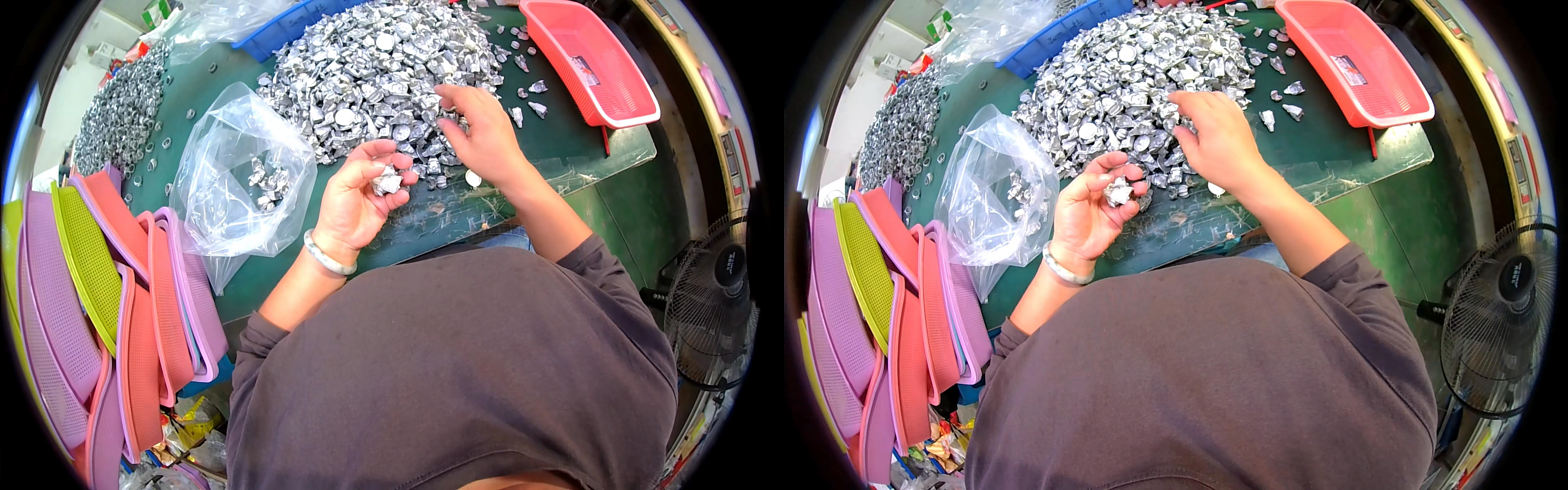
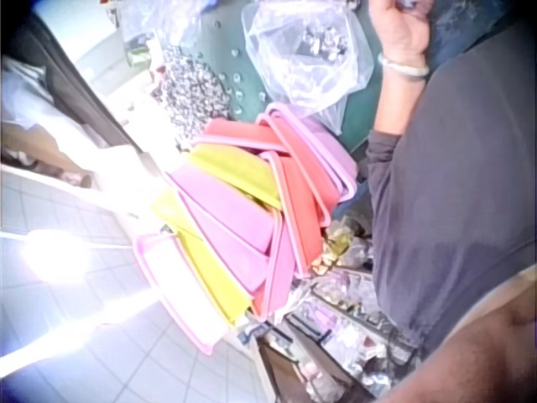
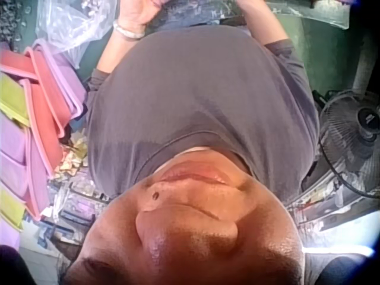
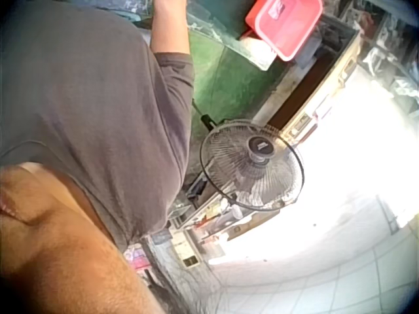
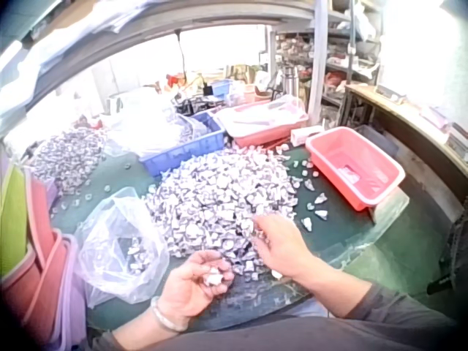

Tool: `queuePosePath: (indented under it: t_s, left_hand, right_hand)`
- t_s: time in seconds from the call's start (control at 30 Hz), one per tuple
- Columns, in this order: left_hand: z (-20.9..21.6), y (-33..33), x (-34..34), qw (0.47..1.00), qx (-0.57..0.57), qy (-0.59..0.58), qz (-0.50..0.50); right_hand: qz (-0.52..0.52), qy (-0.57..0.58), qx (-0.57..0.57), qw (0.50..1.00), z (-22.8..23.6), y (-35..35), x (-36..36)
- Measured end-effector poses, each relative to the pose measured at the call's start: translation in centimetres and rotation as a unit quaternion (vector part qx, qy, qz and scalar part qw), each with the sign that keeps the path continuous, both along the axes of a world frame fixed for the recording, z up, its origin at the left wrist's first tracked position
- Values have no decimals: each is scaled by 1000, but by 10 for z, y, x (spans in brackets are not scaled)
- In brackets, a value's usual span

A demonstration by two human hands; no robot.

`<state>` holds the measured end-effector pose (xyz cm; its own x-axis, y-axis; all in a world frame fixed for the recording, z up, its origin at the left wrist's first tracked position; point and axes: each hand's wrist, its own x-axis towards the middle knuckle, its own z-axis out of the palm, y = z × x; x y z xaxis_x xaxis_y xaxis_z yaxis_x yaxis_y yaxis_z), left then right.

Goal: The person picks up metal components from a pile on a table by hand and places them into a clear plastic bag.

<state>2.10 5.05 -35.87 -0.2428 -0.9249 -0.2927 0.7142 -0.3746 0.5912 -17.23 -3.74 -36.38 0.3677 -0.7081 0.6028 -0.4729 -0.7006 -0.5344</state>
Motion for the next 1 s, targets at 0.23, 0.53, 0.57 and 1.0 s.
queuePosePath:
  t_s: [0.23,0.53,0.57,1.0]
  left_hand:
    - [5,1,-4,996,17,-89,-9]
    - [13,-1,-9,991,26,-132,-13]
    - [14,-2,-9,991,27,-129,-13]
    - [17,1,-13,992,17,-117,41]
  right_hand:
    - [-40,90,-86,991,3,-11,17]
    - [217,-167,191,943,16,3,7]
    - [256,-195,246,914,18,10,5]
    - [278,-199,263,902,16,34,8]
